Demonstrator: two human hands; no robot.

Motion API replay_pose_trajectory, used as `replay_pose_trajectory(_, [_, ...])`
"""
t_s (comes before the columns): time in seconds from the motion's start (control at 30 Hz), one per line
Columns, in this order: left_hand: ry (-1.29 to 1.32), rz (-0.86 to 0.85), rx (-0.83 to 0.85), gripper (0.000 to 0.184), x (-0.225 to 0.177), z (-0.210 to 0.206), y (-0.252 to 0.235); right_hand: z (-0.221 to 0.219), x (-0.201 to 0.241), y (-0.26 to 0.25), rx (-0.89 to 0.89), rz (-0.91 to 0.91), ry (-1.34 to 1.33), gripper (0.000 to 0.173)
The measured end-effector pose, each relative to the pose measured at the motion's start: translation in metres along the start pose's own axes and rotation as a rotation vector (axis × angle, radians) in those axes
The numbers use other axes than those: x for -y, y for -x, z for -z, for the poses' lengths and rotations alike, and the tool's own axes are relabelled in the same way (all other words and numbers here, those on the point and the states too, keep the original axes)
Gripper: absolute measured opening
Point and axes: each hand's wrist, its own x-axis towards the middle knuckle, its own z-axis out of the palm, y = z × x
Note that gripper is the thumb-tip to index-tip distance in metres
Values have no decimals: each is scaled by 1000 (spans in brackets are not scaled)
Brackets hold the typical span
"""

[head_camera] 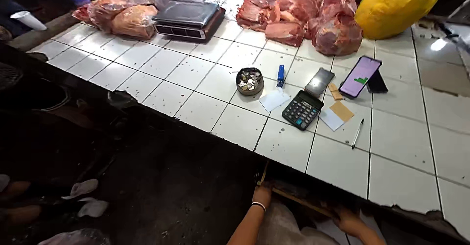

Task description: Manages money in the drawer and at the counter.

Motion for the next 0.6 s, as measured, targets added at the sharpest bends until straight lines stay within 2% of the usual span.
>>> replay_pose_trajectory(0.07, [-20, -11, -23, 54, 1, -9, 0, -10, -3, -1, 99, -15, 42, 67])
replay_pose_trajectory(0.13, [-47, -31, -47, 51, 1, -18, -1, -16, 0, 11, 93, -44, 50, 72])
replay_pose_trajectory(0.27, [-132, -45, -83, 43, 0, -30, -2, -26, 3, 21, 101, -70, 6, 66])
replay_pose_trajectory(0.4, [-237, -64, -16, 48, -3, -23, -16, -31, 6, 20, 127, -68, -66, 64])
replay_pose_trajectory(0.47, [-309, -117, -92, 54, -3, -30, -19, -26, 3, 17, 165, -54, -59, 61])
replay_pose_trajectory(0.53, [-329, -170, -198, 59, -1, -38, -22, -13, 2, 12, 118, 5, -73, 47])
replay_pose_trajectory(0.6, [-302, -180, -119, 59, -3, -32, -27, 6, 11, 5, -58, 58, -68, 40])
